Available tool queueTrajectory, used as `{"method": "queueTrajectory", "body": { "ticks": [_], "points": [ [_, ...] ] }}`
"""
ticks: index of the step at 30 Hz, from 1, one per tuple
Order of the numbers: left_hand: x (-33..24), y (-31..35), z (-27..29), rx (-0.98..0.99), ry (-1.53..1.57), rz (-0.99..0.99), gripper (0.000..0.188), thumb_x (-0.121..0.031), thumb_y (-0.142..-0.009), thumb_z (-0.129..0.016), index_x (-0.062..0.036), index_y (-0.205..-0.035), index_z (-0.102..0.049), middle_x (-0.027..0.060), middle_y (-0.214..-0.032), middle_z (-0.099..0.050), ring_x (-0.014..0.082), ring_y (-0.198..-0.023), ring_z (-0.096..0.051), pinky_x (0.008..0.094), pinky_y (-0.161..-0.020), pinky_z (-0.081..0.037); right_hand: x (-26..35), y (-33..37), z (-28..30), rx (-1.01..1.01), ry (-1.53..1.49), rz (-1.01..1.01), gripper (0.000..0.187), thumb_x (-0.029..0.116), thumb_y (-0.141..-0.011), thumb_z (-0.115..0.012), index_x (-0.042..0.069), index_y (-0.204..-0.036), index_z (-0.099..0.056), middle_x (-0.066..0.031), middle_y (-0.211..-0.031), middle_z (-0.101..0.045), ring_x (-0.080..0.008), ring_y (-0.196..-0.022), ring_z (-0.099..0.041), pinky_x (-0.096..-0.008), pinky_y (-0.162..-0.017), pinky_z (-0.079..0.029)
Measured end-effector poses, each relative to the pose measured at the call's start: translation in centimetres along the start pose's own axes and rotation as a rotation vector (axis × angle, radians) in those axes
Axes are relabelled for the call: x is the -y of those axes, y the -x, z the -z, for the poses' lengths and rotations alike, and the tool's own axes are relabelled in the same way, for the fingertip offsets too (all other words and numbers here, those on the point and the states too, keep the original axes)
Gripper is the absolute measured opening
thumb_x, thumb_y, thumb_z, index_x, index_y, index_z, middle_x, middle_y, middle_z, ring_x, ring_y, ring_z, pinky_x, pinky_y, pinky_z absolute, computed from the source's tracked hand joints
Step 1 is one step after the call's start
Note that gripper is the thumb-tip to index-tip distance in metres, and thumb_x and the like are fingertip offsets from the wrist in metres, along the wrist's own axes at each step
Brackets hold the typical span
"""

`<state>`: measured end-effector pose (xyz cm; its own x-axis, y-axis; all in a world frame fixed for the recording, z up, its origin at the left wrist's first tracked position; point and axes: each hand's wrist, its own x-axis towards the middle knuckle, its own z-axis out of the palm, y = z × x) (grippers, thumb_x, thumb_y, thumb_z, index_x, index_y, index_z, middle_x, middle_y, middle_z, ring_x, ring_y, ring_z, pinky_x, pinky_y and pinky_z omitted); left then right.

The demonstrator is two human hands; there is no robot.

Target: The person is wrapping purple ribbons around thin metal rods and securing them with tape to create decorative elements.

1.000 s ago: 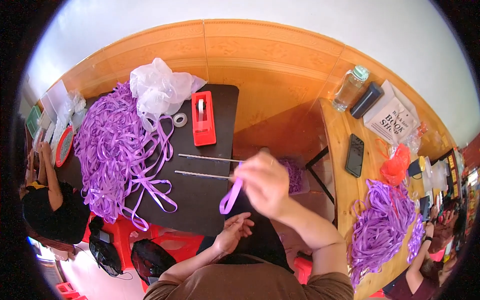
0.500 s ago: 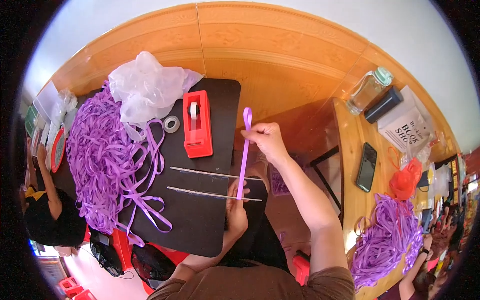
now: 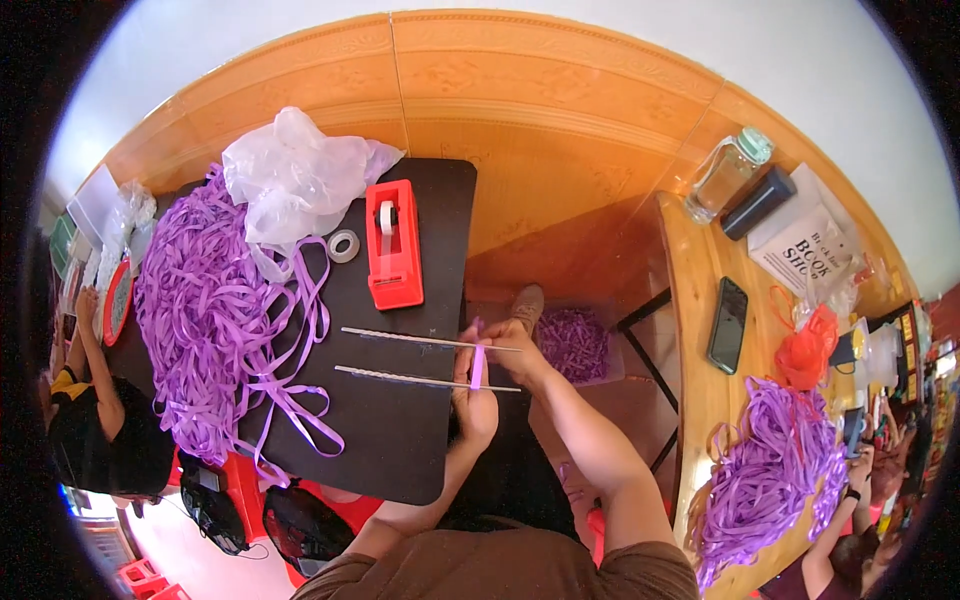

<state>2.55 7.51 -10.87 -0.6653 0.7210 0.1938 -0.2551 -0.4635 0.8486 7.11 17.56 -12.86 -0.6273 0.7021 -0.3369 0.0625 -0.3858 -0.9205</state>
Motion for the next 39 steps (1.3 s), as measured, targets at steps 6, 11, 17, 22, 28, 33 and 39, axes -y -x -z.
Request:
{"method": "queueTrajectory", "body": {
  "ticks": [6,11,17,22,28,33,39],
  "points": [
    [-1.5,1.9,0.4,-0.022,-0.284,-0.158,0.021,-0.012,-0.097,-0.044,0.0002,-0.099,-0.06,0.0089,-0.095,-0.062,0.0197,-0.091,-0.058,0.0347,-0.085,-0.044,-1.5,3.3,-0.4,-0.025,0.268,0.285,0.006,0.003,-0.08,-0.063,-0.001,-0.077,-0.066,-0.0005,-0.071,-0.062,-0.0085,-0.065,-0.052,-0.0265,-0.057,-0.044],
    [-3.5,6.4,2.2,0.05,-0.37,0.097,0.02,-0.012,-0.098,-0.045,-0.0004,-0.09,-0.06,0.0039,-0.087,-0.062,0.0126,-0.086,-0.055,0.0268,-0.082,-0.041,-2.9,7.7,-0.2,-0.285,0.378,0.296,0.013,0.008,-0.081,-0.067,-0.004,-0.086,-0.067,-0.0032,-0.075,-0.065,-0.0078,-0.069,-0.055,-0.0238,-0.062,-0.044],
    [-5.3,11.0,5.6,0.131,-0.469,0.273,0.023,-0.016,-0.099,-0.046,-0.0019,-0.091,-0.061,0.0017,-0.084,-0.062,0.0067,-0.082,-0.053,0.0226,-0.079,-0.041,-2.6,13.8,-2.8,-0.583,0.507,0.741,0.016,-0.002,-0.074,-0.07,-0.001,-0.088,-0.064,-0.0109,-0.087,-0.06,-0.0207,-0.073,-0.06,-0.0297,-0.063,-0.047],
    [-7.1,12.3,7.0,0.129,-0.27,0.381,0.022,-0.017,-0.099,-0.046,-0.0004,-0.094,-0.06,0.0048,-0.085,-0.063,0.0103,-0.077,-0.057,0.0245,-0.075,-0.045,0.9,16.5,-4.9,-0.476,1.136,1.252,0.031,0.002,-0.064,-0.069,0.005,-0.095,-0.066,-0.0092,-0.096,-0.06,-0.0258,-0.079,-0.058,-0.0348,-0.065,-0.044],
    [-9.6,12.6,7.4,0.169,-0.171,0.511,0.023,-0.015,-0.1,-0.044,0.0002,-0.092,-0.059,0.0061,-0.075,-0.063,0.009,-0.064,-0.057,0.023,-0.064,-0.047,1.0,16.5,-5.2,-0.254,1.472,1.552,0.022,0.012,-0.065,-0.068,0.004,-0.085,-0.067,-0.0077,-0.097,-0.061,-0.0189,-0.083,-0.057,-0.0289,-0.062,-0.04],
    [-10.2,12.6,8.4,0.239,-0.179,0.467,0.021,-0.013,-0.1,-0.043,0.0002,-0.092,-0.057,0.0058,-0.071,-0.062,0.009,-0.062,-0.057,0.0224,-0.061,-0.048,2.2,17.2,-6.0,-0.165,1.505,1.582,0.022,0.016,-0.068,-0.063,0.004,-0.087,-0.067,-0.0072,-0.096,-0.062,-0.019,-0.086,-0.056,-0.0274,-0.065,-0.042],
    [-10.2,12.4,8.2,0.332,-0.029,0.454,0.02,-0.015,-0.099,-0.046,0.0014,-0.106,-0.056,0.0053,-0.082,-0.062,0.0087,-0.074,-0.057,0.0228,-0.068,-0.047,3.8,17.1,-6.1,-0.163,1.423,1.608,0.024,0.016,-0.064,-0.068,0.005,-0.085,-0.067,-0.0055,-0.094,-0.063,-0.0185,-0.081,-0.057,-0.0284,-0.063,-0.04]
  ]
}}
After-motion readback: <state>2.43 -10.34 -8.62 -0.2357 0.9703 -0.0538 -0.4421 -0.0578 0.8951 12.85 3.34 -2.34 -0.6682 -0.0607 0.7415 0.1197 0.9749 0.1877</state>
